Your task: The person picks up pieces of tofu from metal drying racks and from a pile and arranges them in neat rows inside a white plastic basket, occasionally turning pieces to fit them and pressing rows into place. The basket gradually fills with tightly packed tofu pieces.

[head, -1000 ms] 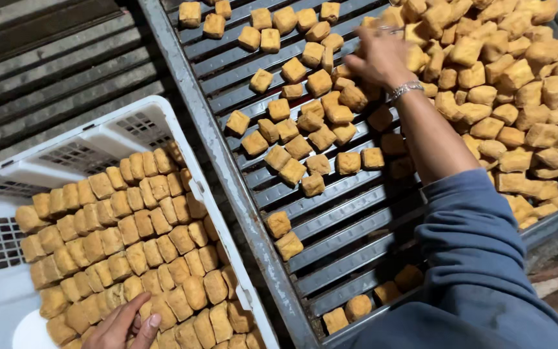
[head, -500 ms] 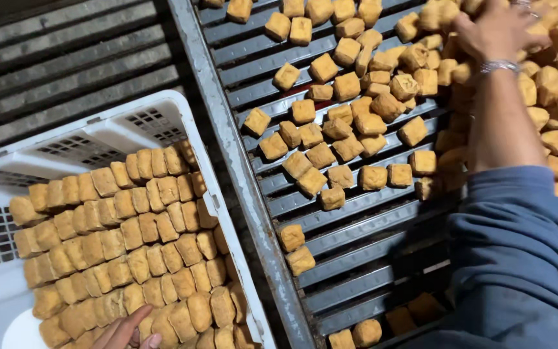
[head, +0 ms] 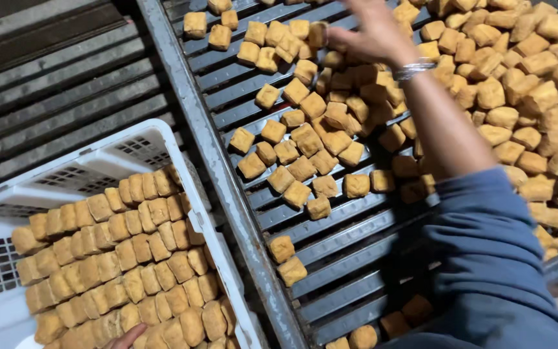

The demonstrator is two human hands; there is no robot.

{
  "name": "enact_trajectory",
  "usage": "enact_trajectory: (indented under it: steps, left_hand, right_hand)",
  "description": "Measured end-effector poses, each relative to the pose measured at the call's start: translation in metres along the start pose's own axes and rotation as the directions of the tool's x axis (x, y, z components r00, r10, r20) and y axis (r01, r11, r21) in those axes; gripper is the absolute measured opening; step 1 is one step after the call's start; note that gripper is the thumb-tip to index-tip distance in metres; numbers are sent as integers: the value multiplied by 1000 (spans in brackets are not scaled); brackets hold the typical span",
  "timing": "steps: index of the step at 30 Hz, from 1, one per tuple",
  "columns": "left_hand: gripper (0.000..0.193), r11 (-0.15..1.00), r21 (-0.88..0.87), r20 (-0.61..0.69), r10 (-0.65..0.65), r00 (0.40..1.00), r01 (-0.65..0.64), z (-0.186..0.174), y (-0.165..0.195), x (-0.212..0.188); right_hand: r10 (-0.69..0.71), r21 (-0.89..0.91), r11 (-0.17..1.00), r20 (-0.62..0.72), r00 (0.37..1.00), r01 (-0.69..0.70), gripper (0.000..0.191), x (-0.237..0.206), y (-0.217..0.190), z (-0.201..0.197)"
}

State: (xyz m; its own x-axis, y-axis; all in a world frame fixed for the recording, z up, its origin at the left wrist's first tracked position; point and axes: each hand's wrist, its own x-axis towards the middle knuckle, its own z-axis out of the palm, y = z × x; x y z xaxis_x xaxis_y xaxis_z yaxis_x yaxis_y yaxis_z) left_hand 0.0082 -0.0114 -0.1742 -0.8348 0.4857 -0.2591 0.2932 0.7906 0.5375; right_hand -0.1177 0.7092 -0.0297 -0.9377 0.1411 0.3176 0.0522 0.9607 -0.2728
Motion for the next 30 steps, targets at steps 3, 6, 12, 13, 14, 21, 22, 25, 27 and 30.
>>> enact_trajectory:
  steps: [3,6,12,13,14,21,22,25,27,30]
  left_hand:
    - [78,1000,11,13,-13,1000,13,0,0,5]
    - [82,1000,1,39,-9,999,9,-3,-3,8]
    - [88,987,128,14,-102,995,100,-12,1,2]
    - [86,988,103,-41,-115,992,119,-12,4,2]
    - [85,988,80,-86,-128,988,134,-12,8,4]
    - [80,950,224,69,-240,968,220,-19,10,23]
    - [83,974,124,90,-203,975,191,-18,9,21]
    - [86,989,-133,25,-57,998,60,-10,8,9]
    - [82,971,-214,-198,62,978,-104,-4,8,-4]
    - [73,981,68,-303,192,933,-179,-7,17,-9]
  right_hand:
    - [157,-30,987,-94,983,-160,63,-69,50,-49]
    - [550,-102,835,165,819,-540,80,-123,67,-43]
    - [310,-222,939,230,922,-261,112,-204,-29,48]
    - [188,-166,972,144,972,-164,111,-216,-54,60]
    - [75,-121,990,52,996,-68,109,-230,-72,66]
    - [327,227,896,245,913,-381,50,-285,-47,-23]
    - [323,273,904,68,944,-329,50,-286,-28,-43]
    - [548,-336,735,-216,808,-589,67,-310,16,-95]
    - [651,-337,692,-91,754,-639,72,-327,12,-84]
    - [638,-459,720,145,756,-520,86,-346,-17,-53]
